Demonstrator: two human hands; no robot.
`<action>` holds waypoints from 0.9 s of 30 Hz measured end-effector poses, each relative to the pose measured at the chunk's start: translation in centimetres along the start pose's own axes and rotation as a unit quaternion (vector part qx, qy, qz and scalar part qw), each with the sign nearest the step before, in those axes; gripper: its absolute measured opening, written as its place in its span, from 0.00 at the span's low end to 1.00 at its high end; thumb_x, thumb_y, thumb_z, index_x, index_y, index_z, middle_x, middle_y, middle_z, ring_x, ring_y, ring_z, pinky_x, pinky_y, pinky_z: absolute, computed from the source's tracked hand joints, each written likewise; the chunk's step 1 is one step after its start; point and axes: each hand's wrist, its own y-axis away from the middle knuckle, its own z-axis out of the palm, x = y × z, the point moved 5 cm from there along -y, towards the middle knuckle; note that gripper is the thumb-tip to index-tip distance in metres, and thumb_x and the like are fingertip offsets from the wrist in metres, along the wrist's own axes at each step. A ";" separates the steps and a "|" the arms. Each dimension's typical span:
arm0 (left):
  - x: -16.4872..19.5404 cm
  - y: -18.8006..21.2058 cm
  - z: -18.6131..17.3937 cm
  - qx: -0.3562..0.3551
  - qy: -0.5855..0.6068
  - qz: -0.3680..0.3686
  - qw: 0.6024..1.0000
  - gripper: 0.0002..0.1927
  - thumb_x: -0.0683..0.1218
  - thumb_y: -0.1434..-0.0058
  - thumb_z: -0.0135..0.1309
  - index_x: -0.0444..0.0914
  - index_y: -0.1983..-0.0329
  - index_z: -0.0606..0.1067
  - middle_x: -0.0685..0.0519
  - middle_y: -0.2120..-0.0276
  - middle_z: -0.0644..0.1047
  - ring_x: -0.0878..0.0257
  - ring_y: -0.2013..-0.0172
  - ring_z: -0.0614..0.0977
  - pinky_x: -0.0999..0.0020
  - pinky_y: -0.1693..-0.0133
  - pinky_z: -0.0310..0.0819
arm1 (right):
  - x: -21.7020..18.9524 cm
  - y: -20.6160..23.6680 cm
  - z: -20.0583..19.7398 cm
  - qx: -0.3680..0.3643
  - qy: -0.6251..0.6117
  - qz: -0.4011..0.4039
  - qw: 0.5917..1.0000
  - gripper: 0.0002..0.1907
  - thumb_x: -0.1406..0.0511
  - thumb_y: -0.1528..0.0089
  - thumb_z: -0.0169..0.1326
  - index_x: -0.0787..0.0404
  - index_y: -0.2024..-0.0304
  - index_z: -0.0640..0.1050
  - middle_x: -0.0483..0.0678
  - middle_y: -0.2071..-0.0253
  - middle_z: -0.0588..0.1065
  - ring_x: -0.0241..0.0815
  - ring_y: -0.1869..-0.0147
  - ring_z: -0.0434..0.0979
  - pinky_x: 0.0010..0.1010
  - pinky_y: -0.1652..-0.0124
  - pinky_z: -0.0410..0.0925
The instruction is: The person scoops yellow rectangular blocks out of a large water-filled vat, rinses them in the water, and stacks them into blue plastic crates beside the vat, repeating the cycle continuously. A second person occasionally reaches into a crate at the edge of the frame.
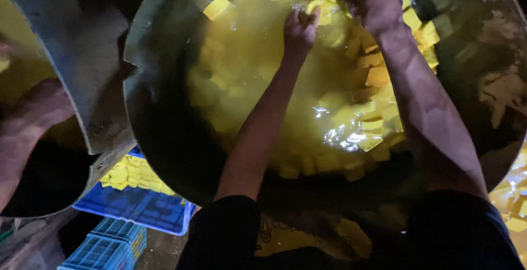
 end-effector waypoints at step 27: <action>-0.2 7.4 -4.3 0.040 0.726 -0.225 0.649 0.23 0.52 0.28 0.41 0.34 0.36 0.70 0.45 0.51 0.79 0.51 0.51 0.80 0.55 0.49 0.77 | -11.7 9.7 3.2 -0.085 -0.635 0.194 0.743 0.14 0.74 0.36 0.66 0.70 0.50 0.78 0.52 0.58 0.78 0.32 0.65 0.71 0.24 0.59 0.71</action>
